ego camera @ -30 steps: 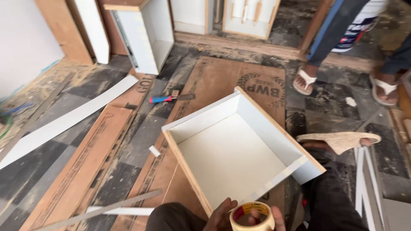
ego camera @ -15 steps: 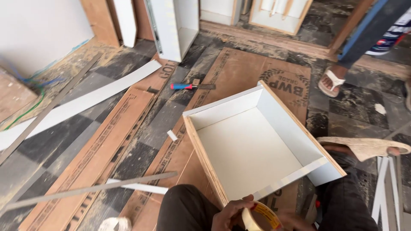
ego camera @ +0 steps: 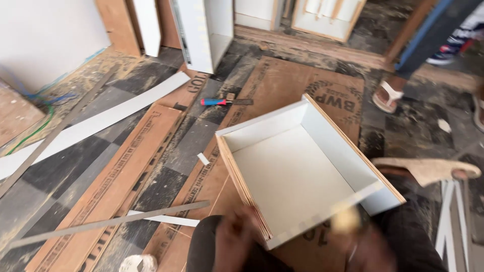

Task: Applying adhesive and edge banding to the wooden edges of a drawer box.

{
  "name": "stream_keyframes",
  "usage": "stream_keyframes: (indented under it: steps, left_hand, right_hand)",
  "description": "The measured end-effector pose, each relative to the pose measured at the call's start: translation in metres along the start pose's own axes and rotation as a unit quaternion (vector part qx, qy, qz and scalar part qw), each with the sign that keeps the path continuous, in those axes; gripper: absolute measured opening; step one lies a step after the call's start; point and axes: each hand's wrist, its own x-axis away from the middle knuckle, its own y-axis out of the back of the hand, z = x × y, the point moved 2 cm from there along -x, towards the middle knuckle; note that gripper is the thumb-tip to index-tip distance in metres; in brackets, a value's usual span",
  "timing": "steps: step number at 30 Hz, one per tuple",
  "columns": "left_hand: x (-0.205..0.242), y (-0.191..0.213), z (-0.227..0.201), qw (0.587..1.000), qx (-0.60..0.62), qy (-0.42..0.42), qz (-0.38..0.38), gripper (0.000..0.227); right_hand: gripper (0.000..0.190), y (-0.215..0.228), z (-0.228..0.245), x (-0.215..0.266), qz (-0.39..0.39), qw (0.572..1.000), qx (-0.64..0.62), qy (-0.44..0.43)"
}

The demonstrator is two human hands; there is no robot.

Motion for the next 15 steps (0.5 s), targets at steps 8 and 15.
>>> stream_keyframes:
  steps: [8, 15]
  left_hand:
    - [-0.109, 0.001, 0.071, 0.948, -0.302, 0.082, -0.062, 0.085]
    - [-0.102, -0.001, 0.054, 0.916, -0.372, 0.130, -0.081, 0.072]
  right_hand:
    - [0.080, 0.019, -0.078, -0.166, 0.080, 0.978, 0.151, -0.120]
    - [0.061, -0.056, -0.212, -0.127, 0.206, 0.937, 0.242, -0.147]
